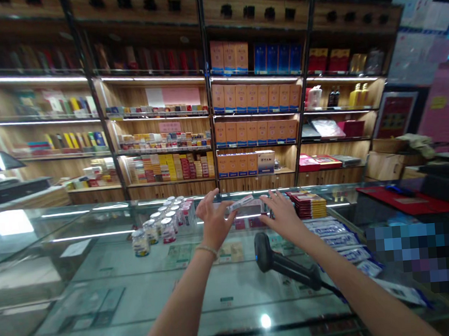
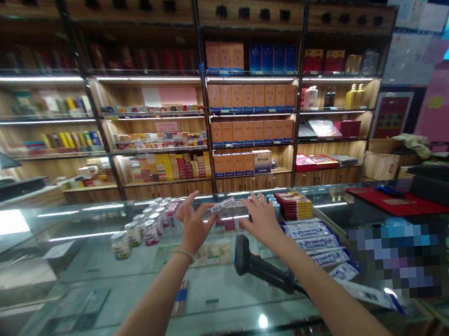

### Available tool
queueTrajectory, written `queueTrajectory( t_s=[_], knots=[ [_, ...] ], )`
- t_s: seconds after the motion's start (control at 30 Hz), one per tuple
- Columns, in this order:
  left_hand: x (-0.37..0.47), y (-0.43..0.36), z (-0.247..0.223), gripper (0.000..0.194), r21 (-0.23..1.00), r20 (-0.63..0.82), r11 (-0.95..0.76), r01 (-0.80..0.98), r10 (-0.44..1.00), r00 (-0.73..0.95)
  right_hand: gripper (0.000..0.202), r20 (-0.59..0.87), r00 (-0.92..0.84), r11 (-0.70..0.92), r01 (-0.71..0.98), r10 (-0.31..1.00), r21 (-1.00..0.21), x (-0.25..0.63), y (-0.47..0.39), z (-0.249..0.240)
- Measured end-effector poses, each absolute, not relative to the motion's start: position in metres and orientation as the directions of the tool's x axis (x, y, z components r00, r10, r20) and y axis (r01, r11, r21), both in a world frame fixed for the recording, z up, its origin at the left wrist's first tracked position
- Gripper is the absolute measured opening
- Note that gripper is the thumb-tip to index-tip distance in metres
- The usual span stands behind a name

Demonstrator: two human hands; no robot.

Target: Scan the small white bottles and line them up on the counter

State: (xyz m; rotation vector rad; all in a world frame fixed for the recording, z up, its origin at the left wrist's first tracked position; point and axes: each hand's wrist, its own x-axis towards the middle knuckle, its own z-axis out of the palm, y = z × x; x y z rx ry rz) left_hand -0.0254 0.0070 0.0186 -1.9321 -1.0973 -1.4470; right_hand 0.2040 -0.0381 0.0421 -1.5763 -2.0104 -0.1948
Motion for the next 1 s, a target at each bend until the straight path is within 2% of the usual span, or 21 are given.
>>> queueTrajectory(
  t_s=[0.17,0.27,0.37,0.47,0.63,0.87,1.0],
  knots=[
    [-0.023,0.003,0.022,0.016,0.098,0.951,-0.546,0.832,0.297,0.083,0.053,0.532,-0.043,0.379,0.749,0.846,-0.543,0.180,-0.004,0.034],
    [-0.023,0.002,0.023,0.017,0.135,0.946,-0.539,0.831,0.319,0.054,0.047,0.559,0.002,0.438,0.620,0.829,-0.651,0.173,0.004,0.030],
    [-0.023,0.003,0.022,0.018,0.186,0.927,-0.521,0.833,0.374,0.027,0.043,0.581,0.071,0.460,0.537,0.811,-0.707,0.170,0.004,0.030],
    [-0.023,0.005,0.019,0.019,0.203,0.902,-0.502,0.841,0.430,0.039,0.035,0.628,0.088,0.500,0.524,0.773,-0.689,0.167,0.000,0.032],
    [-0.023,0.005,0.014,0.020,0.166,0.869,-0.523,0.836,0.478,0.127,0.024,0.718,0.026,0.544,0.634,0.695,-0.549,0.160,-0.010,0.035],
    [-0.022,0.004,0.012,0.021,0.132,0.839,-0.515,0.847,0.513,0.181,0.023,0.752,0.016,0.500,0.738,0.658,-0.453,0.159,-0.014,0.037],
    [-0.021,0.004,0.014,0.022,0.117,0.819,-0.539,0.834,0.527,0.225,0.022,0.769,-0.046,0.476,0.808,0.637,-0.346,0.167,-0.015,0.047]
  ],
)
